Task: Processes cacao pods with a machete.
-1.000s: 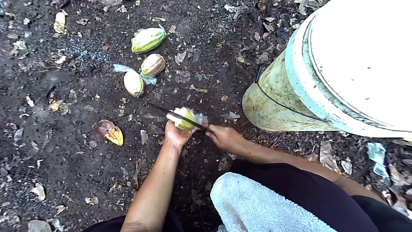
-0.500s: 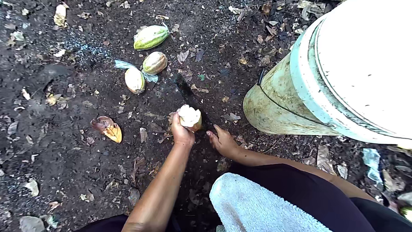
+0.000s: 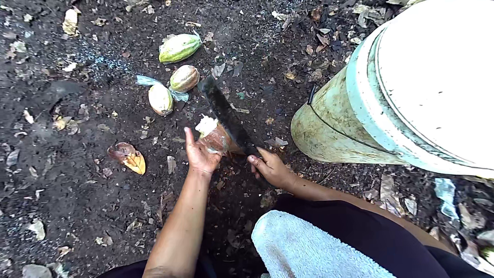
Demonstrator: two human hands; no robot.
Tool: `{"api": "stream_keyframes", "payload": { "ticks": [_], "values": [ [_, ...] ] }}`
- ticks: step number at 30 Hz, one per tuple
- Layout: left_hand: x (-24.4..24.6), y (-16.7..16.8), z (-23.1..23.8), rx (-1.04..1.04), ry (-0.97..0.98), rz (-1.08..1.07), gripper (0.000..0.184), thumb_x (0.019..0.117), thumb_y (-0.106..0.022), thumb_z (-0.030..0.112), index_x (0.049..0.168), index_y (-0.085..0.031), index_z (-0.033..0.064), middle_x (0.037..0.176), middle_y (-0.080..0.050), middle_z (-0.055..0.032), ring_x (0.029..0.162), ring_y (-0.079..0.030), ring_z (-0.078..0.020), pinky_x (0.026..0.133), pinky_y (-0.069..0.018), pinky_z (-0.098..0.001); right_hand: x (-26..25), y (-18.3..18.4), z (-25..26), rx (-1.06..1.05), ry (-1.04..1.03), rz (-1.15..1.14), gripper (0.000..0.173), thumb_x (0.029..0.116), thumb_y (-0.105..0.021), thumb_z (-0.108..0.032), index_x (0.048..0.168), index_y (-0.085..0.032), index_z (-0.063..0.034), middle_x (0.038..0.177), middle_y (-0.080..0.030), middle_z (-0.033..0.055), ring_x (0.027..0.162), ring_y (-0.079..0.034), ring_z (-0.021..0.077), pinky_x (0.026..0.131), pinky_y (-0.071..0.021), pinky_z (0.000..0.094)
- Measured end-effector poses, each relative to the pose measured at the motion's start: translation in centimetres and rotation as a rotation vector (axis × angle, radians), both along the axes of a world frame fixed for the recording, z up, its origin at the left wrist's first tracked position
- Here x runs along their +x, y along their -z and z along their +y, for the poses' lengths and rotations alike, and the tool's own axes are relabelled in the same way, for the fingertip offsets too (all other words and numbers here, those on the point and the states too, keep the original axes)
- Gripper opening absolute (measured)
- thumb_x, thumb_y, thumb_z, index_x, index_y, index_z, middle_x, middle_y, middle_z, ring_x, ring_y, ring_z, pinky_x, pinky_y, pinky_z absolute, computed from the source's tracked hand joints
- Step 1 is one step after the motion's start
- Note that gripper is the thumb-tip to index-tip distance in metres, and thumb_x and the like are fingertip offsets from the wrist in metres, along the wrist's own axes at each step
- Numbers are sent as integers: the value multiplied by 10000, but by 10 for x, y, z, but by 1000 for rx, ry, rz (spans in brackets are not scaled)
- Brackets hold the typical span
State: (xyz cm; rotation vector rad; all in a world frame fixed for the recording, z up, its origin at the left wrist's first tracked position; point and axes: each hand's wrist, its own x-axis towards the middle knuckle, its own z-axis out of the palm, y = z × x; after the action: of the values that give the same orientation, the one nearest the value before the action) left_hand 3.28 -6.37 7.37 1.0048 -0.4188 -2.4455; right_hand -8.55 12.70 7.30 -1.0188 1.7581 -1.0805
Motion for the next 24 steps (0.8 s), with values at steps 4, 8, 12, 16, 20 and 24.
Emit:
{"api": "stream_keyframes", "payload": {
  "ticks": [4,8,12,16,20,24],
  "values": [
    [-11,22,19,162,-128,-168,591,1027,-292,660,1248,-566,185,1124,-657,-95,1018,-658,-271,828,-562,-501,2,-6,0,23,-24,170,446,1102,-409,-355,1144,-631,28,796,-664,66,678,-656,120,685,-572,304],
    [-18,19,21,133,-223,-263,652,1045,-217,663,1364,-508,174,1257,-633,-99,1137,-636,-253,918,-548,-478,-2,-6,-2,-468,130,490,473,1119,-373,-361,1044,-609,43,748,-668,79,657,-667,98,637,-597,276],
    [-28,3,26,78,-255,-270,619,1072,-216,608,1370,-502,147,1267,-626,-105,1152,-626,-250,936,-535,-477,0,-8,-2,175,-96,487,435,1101,-399,-331,1215,-619,27,982,-704,216,907,-716,368,810,-569,545],
    [-26,2,29,54,-164,-199,645,1070,-164,611,1377,-481,141,1236,-633,-95,1115,-637,-228,922,-544,-444,-5,0,2,245,-95,330,471,1099,-381,-373,1212,-616,19,896,-679,185,815,-690,328,772,-555,515],
    [-16,9,18,91,-72,-43,686,1008,-257,709,1272,-600,176,1156,-693,-76,1046,-689,-232,831,-587,-436,-3,3,7,123,-74,188,466,1100,-409,-351,1210,-613,54,830,-677,122,721,-681,199,735,-582,380],
    [-22,5,23,10,-79,-69,458,1045,-341,541,1137,-597,173,1021,-672,-67,909,-675,-204,742,-574,-394,1,10,5,179,-24,314,463,1099,-409,-340,1219,-617,55,885,-689,186,800,-699,296,783,-570,466]
  ]
}}
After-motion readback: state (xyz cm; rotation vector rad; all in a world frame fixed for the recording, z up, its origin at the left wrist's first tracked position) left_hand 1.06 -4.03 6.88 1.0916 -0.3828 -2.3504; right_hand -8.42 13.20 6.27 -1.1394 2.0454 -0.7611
